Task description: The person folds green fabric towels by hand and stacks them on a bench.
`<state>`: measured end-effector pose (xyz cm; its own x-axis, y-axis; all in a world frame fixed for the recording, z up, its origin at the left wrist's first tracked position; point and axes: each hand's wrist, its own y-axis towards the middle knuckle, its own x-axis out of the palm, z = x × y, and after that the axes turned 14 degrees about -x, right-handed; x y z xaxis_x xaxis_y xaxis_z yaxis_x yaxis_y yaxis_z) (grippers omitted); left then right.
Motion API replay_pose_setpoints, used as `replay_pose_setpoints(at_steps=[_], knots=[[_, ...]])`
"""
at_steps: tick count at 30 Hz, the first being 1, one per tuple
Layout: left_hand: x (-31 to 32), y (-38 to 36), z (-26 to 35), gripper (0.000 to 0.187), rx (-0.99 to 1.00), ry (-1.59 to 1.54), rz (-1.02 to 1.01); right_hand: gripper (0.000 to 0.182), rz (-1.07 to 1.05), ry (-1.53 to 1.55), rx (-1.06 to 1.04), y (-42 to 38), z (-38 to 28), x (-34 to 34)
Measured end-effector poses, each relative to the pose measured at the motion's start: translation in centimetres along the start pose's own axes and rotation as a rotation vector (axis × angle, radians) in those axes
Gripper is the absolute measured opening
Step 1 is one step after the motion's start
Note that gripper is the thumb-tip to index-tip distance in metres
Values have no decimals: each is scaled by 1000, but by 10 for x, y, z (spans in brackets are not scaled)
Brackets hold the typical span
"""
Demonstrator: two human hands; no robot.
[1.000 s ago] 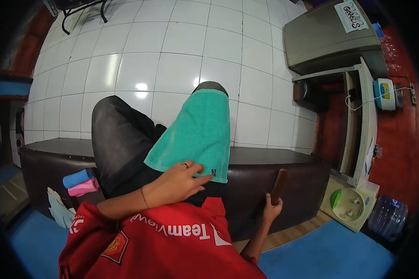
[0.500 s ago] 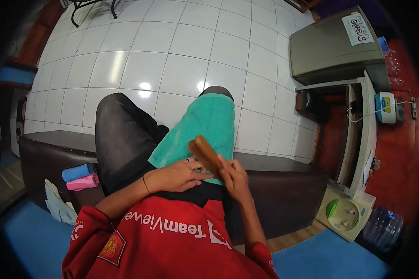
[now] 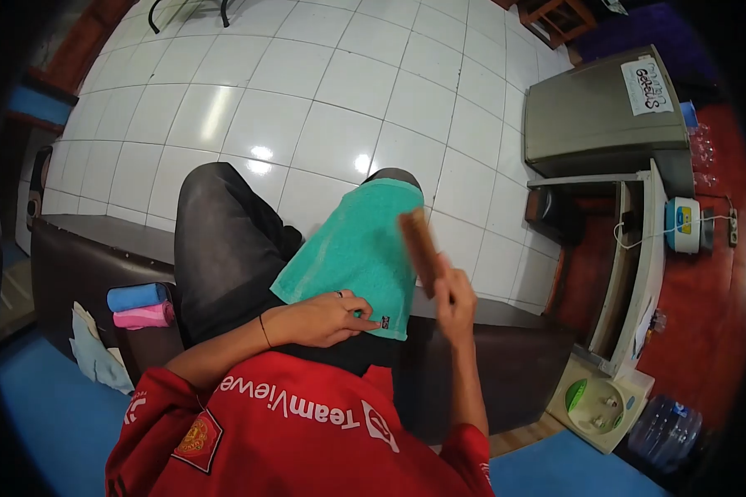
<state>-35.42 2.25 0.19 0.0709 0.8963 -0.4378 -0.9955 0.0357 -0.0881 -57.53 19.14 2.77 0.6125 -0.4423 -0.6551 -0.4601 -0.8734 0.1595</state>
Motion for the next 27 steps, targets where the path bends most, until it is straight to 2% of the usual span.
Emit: replay_pose_setpoints(at_steps=[1,2,4,5,8,9,10,11,12,14,16,17,18,19,20,21,23,25,26,27], knots=[[1,0,2,36,2,-3,-12,39,-150,-61,-213,-7,-16,-3],[0,-1,4,36,-24,10,-28,41,-190,-77,-304,-13,-28,3],[-3,-1,7,37,-48,25,-51,42,-332,-126,-318,-22,-31,14],[-4,-2,7,36,-25,27,-24,42,-329,-126,-315,-22,-21,18],[-2,-3,7,35,-12,32,10,42,-148,-319,-82,0,24,26],[-2,-3,7,35,-12,36,12,40,-59,-373,-76,10,45,28],[-2,-4,9,35,-12,42,16,39,-41,-521,-25,26,59,24],[-1,-4,10,34,-30,67,2,40,-118,-682,94,42,68,17],[-1,-5,11,34,-50,92,-7,37,-154,-720,144,58,60,9],[5,-11,16,33,-71,105,65,35,-170,-471,35,80,31,-6],[12,-19,24,33,-105,92,120,35,-446,-133,-104,91,-20,-17],[10,-20,30,34,-112,121,127,35,-677,-32,-119,94,-40,-18],[8,-22,33,34,-110,158,120,33,-970,16,-314,98,-75,-7],[16,-22,31,38,-224,105,19,31,-1012,-62,-304,97,-83,9],[14,-22,34,38,-221,108,16,29,-1057,-142,-295,97,-86,17],[9,-24,40,39,-253,168,-17,29,-1054,-143,-298,100,-75,25],[3,-25,41,42,-296,201,-83,32,-1034,-264,-97,113,-42,45],[2,-26,39,42,-287,206,-69,31,-778,-579,0,135,-39,54],[3,-26,39,43,-270,204,-70,32,-737,-665,4,150,-21,58],[3,-26,39,43,-278,206,-58,32,-576,-742,-106,159,-6,60]])
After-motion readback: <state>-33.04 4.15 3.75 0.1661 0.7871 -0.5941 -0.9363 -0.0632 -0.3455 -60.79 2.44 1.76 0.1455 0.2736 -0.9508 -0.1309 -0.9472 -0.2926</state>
